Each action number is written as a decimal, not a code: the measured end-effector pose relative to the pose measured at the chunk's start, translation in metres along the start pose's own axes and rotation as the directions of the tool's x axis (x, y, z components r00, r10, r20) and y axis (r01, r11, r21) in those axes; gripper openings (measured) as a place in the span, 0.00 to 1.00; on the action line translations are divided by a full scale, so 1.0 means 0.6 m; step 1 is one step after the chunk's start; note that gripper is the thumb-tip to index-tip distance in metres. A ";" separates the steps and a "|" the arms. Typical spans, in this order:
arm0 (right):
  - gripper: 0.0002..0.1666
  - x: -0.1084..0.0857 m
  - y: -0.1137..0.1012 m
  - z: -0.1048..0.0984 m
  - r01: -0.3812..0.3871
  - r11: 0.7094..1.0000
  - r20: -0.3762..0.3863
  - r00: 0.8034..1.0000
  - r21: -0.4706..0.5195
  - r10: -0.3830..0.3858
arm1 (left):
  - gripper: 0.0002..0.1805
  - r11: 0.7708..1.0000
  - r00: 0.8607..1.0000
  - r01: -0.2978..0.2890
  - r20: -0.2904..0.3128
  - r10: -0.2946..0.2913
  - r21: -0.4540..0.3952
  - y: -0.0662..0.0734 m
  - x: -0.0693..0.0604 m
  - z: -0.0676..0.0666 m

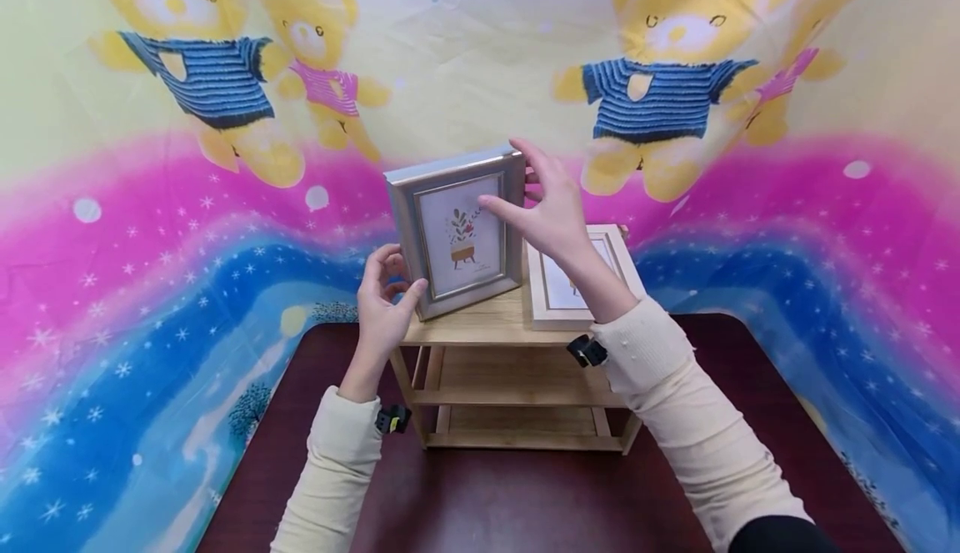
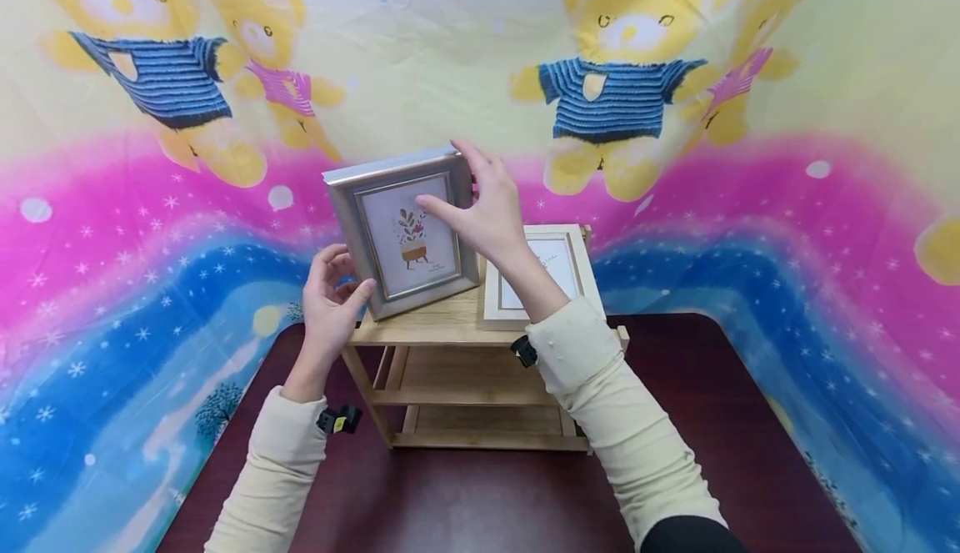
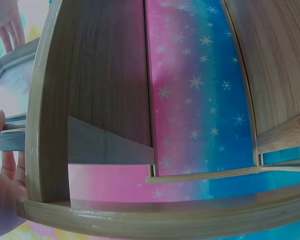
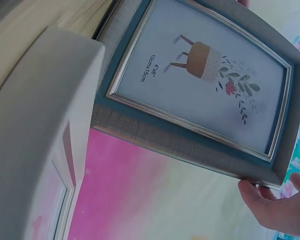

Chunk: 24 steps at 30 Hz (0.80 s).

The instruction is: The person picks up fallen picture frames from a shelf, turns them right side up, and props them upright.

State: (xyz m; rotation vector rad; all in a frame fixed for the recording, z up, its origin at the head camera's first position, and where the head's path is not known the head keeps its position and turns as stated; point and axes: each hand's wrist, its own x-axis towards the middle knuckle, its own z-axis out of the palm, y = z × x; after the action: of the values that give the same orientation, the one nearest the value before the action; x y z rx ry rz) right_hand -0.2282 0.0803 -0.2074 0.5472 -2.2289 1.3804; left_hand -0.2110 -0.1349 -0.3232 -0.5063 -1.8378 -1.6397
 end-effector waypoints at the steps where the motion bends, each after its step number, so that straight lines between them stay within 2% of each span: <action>1: 0.46 0.001 -0.002 0.002 -0.003 1.000 0.008 1.000 -0.021 0.003 | 0.27 1.000 1.000 -0.006 -0.002 0.006 0.007 0.001 -0.001 0.001; 8: 0.46 0.005 -0.006 0.012 0.014 0.991 0.039 0.999 -0.135 -0.009 | 0.25 0.995 0.997 -0.078 -0.018 0.079 0.063 0.043 -0.013 0.012; 16: 0.45 0.011 -0.008 0.015 0.000 0.988 0.050 0.999 -0.156 0.008 | 0.25 0.989 0.990 -0.130 -0.043 0.133 0.065 0.051 -0.017 0.019; 24: 0.40 0.020 -0.006 0.017 -0.002 0.996 0.035 0.999 -0.088 0.005 | 0.26 0.982 0.985 -0.161 -0.049 0.166 0.093 0.061 -0.023 0.025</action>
State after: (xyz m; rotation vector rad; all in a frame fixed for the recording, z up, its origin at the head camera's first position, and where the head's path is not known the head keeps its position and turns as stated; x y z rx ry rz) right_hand -0.2377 0.0685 -0.2017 0.5403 -2.3074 1.2764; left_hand -0.1801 -0.1128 -0.3060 -0.5514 -1.7693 -1.4423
